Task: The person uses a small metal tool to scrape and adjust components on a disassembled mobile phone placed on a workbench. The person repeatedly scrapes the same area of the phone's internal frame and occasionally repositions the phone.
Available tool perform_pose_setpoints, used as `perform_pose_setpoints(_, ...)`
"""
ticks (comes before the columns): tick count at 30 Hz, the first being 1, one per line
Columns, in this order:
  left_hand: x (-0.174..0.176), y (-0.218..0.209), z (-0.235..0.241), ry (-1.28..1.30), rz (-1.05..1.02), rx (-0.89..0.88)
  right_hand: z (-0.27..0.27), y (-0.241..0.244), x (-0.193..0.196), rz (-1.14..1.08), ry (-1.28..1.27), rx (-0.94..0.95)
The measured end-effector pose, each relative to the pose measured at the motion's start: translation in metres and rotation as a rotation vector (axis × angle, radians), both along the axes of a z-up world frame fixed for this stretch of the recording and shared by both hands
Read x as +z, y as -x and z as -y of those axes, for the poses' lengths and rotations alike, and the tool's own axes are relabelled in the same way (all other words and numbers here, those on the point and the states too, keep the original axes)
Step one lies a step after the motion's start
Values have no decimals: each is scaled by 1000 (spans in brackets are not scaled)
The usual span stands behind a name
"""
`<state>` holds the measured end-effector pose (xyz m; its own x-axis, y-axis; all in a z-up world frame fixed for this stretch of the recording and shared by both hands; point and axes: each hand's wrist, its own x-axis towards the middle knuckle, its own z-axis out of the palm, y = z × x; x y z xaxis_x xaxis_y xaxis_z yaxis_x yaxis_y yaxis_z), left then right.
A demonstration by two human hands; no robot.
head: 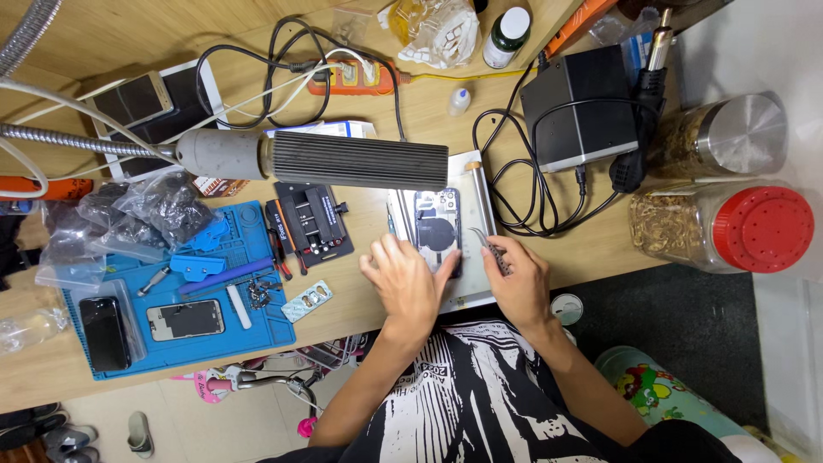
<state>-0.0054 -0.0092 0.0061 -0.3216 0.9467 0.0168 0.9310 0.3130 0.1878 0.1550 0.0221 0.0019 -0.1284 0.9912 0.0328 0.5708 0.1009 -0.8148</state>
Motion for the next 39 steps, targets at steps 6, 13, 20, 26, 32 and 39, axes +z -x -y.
perform_pose_setpoints(6, 1, 24, 21, -45, 181, -83, 2, 12, -7, -94, 146, 14)
perform_pose_setpoints(13, -11, 16, 23, -85, 342, -91, -6, 15, -7, -83, 126, 22)
perform_pose_setpoints(20, -11, 2, 24, -173, 424, -188, -21, 10, 2, 40, 139, 15)
perform_pose_setpoints(26, -9, 33, 8, -282, 380, -282, -16, -8, 14, -66, -75, 59)
perform_pose_setpoints(32, -8, 74, -28, -282, 363, -513, 2, -4, 19, -108, -22, 141)
perform_pose_setpoints(39, -9, 60, -19, -299, 408, -660, 0, 5, 17, -32, 14, 156)
